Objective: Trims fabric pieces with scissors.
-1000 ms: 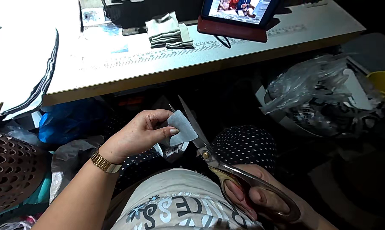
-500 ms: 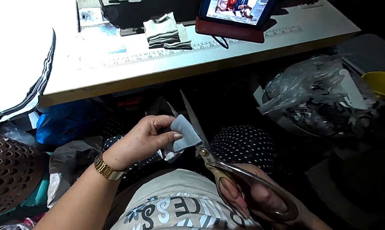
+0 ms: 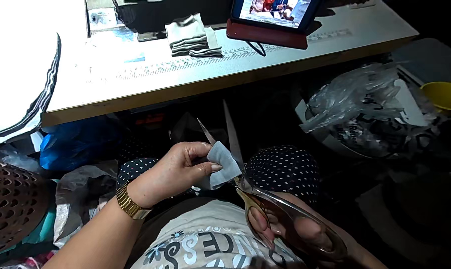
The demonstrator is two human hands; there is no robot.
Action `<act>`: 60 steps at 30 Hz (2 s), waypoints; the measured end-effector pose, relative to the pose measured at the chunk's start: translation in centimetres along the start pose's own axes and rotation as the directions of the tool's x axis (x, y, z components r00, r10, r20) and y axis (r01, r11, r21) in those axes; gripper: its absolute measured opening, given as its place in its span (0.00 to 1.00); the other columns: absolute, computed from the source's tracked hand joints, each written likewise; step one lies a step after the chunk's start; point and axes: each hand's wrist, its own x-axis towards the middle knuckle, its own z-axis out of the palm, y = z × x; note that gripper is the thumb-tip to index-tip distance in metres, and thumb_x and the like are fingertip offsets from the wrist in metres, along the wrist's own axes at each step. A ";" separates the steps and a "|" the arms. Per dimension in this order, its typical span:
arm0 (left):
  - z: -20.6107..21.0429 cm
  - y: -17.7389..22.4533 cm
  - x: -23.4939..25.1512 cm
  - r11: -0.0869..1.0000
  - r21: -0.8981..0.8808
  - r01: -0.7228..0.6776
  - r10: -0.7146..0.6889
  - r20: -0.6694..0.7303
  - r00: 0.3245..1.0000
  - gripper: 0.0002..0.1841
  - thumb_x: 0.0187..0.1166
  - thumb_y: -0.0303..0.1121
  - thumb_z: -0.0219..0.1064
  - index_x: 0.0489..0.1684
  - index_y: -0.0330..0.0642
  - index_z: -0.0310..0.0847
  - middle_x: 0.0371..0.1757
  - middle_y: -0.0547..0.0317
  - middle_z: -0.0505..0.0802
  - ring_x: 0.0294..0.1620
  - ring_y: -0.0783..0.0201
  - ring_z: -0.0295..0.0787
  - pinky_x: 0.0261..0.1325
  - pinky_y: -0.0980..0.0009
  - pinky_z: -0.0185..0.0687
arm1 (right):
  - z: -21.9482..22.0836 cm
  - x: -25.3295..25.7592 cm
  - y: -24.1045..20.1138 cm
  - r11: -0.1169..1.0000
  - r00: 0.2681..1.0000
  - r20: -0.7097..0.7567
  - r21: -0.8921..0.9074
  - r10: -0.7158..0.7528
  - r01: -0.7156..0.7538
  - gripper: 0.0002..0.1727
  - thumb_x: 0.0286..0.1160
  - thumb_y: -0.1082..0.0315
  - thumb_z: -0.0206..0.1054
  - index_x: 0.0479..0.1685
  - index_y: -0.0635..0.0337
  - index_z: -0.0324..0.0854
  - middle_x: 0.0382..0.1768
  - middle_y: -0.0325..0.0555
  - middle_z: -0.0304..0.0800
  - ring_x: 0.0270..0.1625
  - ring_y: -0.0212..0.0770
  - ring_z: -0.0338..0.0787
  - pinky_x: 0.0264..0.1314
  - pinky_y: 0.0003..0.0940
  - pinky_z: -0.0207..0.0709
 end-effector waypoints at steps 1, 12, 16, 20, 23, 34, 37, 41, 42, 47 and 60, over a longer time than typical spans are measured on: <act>-0.2 -0.1 0.1 1.000 0.028 -0.014 0.014 0.000 1.000 0.05 0.79 0.21 0.67 0.44 0.33 0.89 0.42 0.57 0.93 0.40 0.71 0.90 0.46 0.77 0.89 | 0.2 -0.1 -0.2 1.000 0.999 -0.041 -0.015 -0.002 0.001 0.30 0.73 0.30 0.65 0.42 0.50 0.84 0.30 0.30 0.86 0.32 0.24 0.88 0.34 0.19 0.84; -0.4 0.4 0.5 0.998 0.049 -0.034 0.033 0.024 0.999 0.05 0.79 0.21 0.67 0.43 0.33 0.89 0.42 0.58 0.93 0.40 0.71 0.90 0.46 0.78 0.89 | -0.6 -0.4 0.3 0.997 0.993 0.118 -0.071 -0.001 0.010 0.50 0.61 0.15 0.56 0.60 0.54 0.78 0.42 0.34 0.82 0.45 0.28 0.85 0.44 0.22 0.80; -0.3 0.9 0.5 0.996 0.086 -0.033 0.031 0.031 0.999 0.06 0.77 0.17 0.67 0.41 0.31 0.90 0.39 0.55 0.94 0.38 0.69 0.91 0.43 0.77 0.89 | -0.6 -0.3 0.7 0.999 0.993 0.116 -0.025 -0.031 0.034 0.48 0.61 0.16 0.58 0.58 0.52 0.78 0.39 0.31 0.81 0.42 0.27 0.84 0.42 0.21 0.79; -0.9 0.0 0.6 0.971 0.223 -0.089 0.088 0.011 0.996 0.05 0.78 0.22 0.68 0.42 0.35 0.90 0.42 0.59 0.92 0.45 0.72 0.90 0.51 0.79 0.88 | 0.4 -0.2 0.7 0.999 0.998 -0.046 -0.003 -0.050 0.049 0.30 0.73 0.29 0.64 0.42 0.48 0.83 0.30 0.28 0.84 0.31 0.22 0.86 0.31 0.16 0.80; -1.5 -0.3 0.6 0.932 0.344 -0.114 0.126 -0.011 0.992 0.04 0.76 0.22 0.69 0.40 0.36 0.91 0.41 0.60 0.92 0.46 0.74 0.89 0.54 0.80 0.86 | 1.2 -0.1 0.6 0.996 0.990 -0.132 -0.078 -0.056 0.046 0.23 0.78 0.38 0.66 0.34 0.47 0.82 0.23 0.26 0.82 0.23 0.18 0.82 0.24 0.14 0.77; 0.7 -0.5 0.2 0.991 0.120 -0.054 0.051 0.027 0.998 0.05 0.78 0.21 0.68 0.40 0.34 0.90 0.41 0.58 0.93 0.42 0.71 0.90 0.47 0.76 0.89 | -0.2 -0.2 0.0 0.997 0.998 0.035 -0.045 0.059 -0.057 0.43 0.64 0.19 0.59 0.52 0.52 0.81 0.38 0.33 0.85 0.42 0.29 0.88 0.44 0.23 0.84; 0.7 -0.2 0.3 0.988 0.140 -0.066 0.063 0.020 0.998 0.05 0.77 0.19 0.67 0.40 0.34 0.90 0.40 0.58 0.92 0.41 0.71 0.89 0.46 0.77 0.88 | -0.2 -0.1 0.6 1.000 1.000 0.027 -0.014 0.005 -0.005 0.39 0.67 0.21 0.60 0.49 0.51 0.81 0.35 0.32 0.83 0.38 0.27 0.86 0.41 0.21 0.82; -0.5 -0.7 0.5 0.941 0.322 -0.106 0.118 -0.015 0.993 0.04 0.76 0.20 0.69 0.39 0.35 0.90 0.40 0.58 0.92 0.42 0.73 0.89 0.49 0.80 0.86 | 1.0 -0.1 0.6 1.000 0.989 -0.143 -0.014 -0.023 0.021 0.28 0.73 0.31 0.66 0.37 0.48 0.82 0.26 0.28 0.82 0.27 0.22 0.84 0.28 0.16 0.80; -0.8 -0.9 0.6 0.919 0.377 -0.112 0.136 -0.036 0.990 0.04 0.75 0.21 0.70 0.39 0.35 0.91 0.40 0.58 0.92 0.44 0.74 0.89 0.51 0.81 0.86 | 1.2 -0.1 0.7 0.999 0.987 -0.159 -0.029 -0.037 0.033 0.25 0.75 0.34 0.66 0.35 0.49 0.82 0.24 0.28 0.82 0.25 0.21 0.84 0.26 0.15 0.79; -0.7 -1.3 0.5 0.884 0.456 -0.105 0.140 -0.044 0.989 0.03 0.74 0.21 0.71 0.38 0.36 0.91 0.38 0.59 0.91 0.41 0.74 0.88 0.48 0.81 0.85 | 1.2 -0.2 0.7 1.000 0.986 -0.165 -0.017 0.007 -0.010 0.25 0.75 0.36 0.68 0.36 0.49 0.83 0.25 0.29 0.82 0.26 0.22 0.85 0.27 0.17 0.81; 0.1 -1.2 0.4 0.938 0.338 -0.073 0.074 0.009 0.997 0.03 0.76 0.22 0.71 0.38 0.35 0.91 0.38 0.59 0.92 0.40 0.73 0.89 0.47 0.80 0.87 | 0.8 -0.4 1.6 0.994 0.990 -0.135 0.100 -0.039 0.052 0.28 0.74 0.32 0.66 0.41 0.50 0.83 0.28 0.31 0.83 0.29 0.24 0.84 0.31 0.18 0.80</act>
